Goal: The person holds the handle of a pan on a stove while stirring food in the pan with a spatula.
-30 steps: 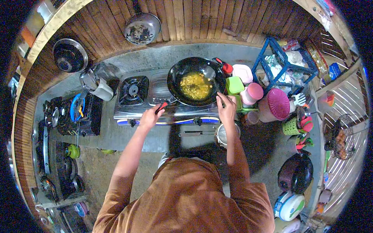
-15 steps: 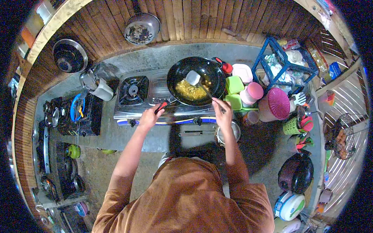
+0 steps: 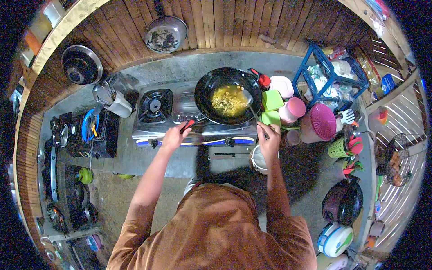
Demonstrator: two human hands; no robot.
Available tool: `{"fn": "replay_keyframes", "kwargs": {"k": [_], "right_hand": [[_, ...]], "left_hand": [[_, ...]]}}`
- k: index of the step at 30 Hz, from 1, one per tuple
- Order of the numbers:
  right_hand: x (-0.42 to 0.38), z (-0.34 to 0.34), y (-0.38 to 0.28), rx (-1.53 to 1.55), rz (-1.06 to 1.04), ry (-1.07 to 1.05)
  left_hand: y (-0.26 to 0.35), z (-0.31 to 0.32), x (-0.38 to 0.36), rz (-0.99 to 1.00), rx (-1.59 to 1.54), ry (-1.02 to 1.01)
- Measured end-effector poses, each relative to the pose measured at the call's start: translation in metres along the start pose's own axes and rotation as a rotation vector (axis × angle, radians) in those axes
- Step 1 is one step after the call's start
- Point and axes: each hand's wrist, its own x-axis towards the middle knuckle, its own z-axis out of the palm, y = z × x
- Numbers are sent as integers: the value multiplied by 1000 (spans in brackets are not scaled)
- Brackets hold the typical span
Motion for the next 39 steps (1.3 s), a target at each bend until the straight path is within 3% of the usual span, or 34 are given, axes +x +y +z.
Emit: {"fn": "replay_keyframes", "kwargs": {"k": [2,5,8,12,15,19,22,29,34,38,39], "right_hand": [[-3,4,-7,59,3,15],[-8,15,-1,290,186,-31],[0,18,-15,304,268,-69],[12,21,-11,295,166,-7],[24,19,-7,73,-32,64],[38,26,9,-90,-57,16],[45,35,9,-9,-81,35],[49,51,11,204,90,-94],[40,40,0,524,324,-280],[29,27,5,482,240,-231],[27,18,2,328,132,-159]], "left_hand": [[-1,1,0,23,-7,13],[-1,1,0,16,-7,9],[-1,1,0,-4,-4,-3],[1,-2,0,-7,-21,-15],[0,-2,1,-10,-36,-27],[0,-2,1,-22,-24,-32],[-1,-2,1,-21,-26,-30],[-5,3,3,-10,-2,-30],[-2,0,1,-15,-4,-29],[-2,-2,1,-9,-3,-39],[-1,-2,1,-8,-3,-41]]}}
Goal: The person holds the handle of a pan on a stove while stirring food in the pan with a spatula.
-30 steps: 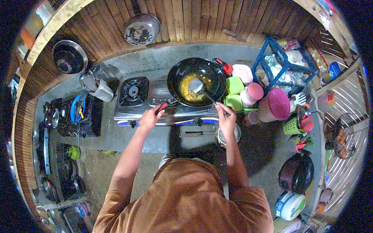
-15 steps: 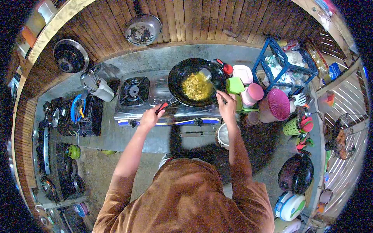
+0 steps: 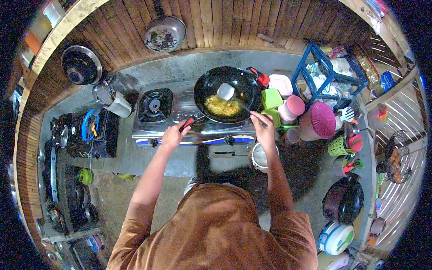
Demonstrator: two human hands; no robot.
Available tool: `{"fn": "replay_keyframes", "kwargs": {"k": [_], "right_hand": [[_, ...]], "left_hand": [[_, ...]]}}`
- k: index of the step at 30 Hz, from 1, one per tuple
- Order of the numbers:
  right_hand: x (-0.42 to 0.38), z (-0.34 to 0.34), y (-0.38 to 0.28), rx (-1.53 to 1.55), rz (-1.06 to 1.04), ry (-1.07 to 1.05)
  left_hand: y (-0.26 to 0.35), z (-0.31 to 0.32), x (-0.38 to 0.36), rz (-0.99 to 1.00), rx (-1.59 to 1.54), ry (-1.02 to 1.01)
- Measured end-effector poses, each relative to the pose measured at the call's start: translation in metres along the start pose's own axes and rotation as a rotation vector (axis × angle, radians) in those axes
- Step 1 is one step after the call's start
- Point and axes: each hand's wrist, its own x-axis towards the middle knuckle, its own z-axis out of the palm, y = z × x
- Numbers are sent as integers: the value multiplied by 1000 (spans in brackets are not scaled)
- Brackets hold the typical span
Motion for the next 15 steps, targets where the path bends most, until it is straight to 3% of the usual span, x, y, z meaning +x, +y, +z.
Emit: {"fn": "replay_keyframes", "kwargs": {"k": [2,6,15], "right_hand": [[-5,-8,-8,-161,-183,97],[-10,-21,3,-433,-223,166],[-40,-3,1,-357,-94,174]], "left_hand": [[0,-1,0,-4,0,-2],[0,-1,0,-22,-7,-15],[-7,6,2,30,-8,36]]}}
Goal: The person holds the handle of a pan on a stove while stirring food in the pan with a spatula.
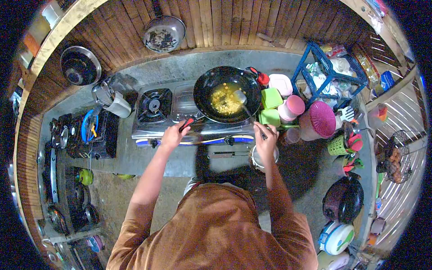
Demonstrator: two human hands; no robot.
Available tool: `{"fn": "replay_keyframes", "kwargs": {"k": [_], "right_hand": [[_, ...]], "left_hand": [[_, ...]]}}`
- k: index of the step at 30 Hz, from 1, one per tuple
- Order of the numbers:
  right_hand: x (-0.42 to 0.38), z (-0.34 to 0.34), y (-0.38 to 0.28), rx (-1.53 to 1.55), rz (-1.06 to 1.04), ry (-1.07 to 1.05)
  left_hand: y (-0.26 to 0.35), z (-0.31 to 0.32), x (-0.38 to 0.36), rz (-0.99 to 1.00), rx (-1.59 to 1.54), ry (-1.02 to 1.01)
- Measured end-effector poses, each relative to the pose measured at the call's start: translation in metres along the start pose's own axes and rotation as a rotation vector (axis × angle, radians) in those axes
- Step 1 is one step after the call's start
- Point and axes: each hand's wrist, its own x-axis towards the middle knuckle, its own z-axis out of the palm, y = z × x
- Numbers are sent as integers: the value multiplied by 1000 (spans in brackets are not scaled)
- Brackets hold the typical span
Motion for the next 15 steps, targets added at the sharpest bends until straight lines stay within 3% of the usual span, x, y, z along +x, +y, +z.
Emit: {"fn": "replay_keyframes", "kwargs": {"k": [4,9,15], "right_hand": [[-2,12,-11,359,179,-63],[-3,22,-23,484,271,-118],[20,20,-11,199,13,44]], "left_hand": [[3,-2,-1,2,-7,2],[9,-6,-2,-26,-10,-15],[2,-1,0,3,-4,4]]}}
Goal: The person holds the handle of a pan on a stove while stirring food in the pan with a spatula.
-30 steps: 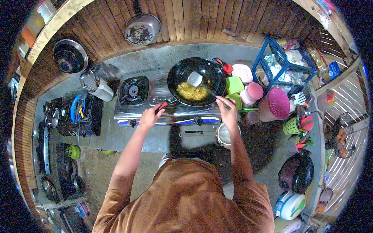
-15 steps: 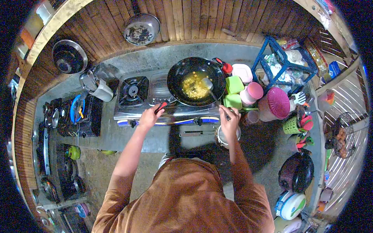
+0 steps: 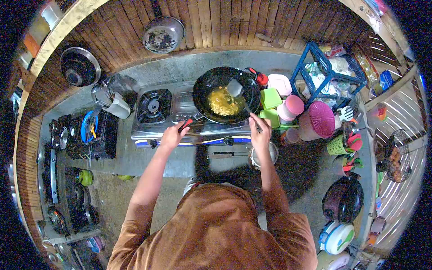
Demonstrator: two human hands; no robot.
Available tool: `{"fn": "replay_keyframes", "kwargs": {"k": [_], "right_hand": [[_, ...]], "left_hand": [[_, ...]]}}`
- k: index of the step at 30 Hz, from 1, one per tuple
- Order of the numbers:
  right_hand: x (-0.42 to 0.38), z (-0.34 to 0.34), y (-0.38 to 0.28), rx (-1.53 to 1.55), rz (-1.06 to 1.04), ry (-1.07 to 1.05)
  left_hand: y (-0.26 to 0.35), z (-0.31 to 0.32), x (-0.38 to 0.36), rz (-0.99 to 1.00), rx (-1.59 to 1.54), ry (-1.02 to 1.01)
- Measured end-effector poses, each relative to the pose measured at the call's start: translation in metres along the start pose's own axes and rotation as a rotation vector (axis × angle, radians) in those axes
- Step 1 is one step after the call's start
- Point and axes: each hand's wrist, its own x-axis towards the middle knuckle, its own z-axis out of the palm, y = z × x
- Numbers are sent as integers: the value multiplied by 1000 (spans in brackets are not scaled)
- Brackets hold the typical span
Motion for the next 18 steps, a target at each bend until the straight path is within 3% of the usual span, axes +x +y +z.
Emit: {"fn": "replay_keyframes", "kwargs": {"k": [5,10,15,18], "right_hand": [[13,-1,17,-202,-173,28],[7,7,17,-90,6,-35],[1,17,12,59,38,-66],[-2,17,8,205,169,-187]], "left_hand": [[3,-2,-1,-12,10,-3],[-3,3,2,-19,24,-12],[-1,2,1,-29,13,-13],[-4,3,1,-5,-1,-3]]}}
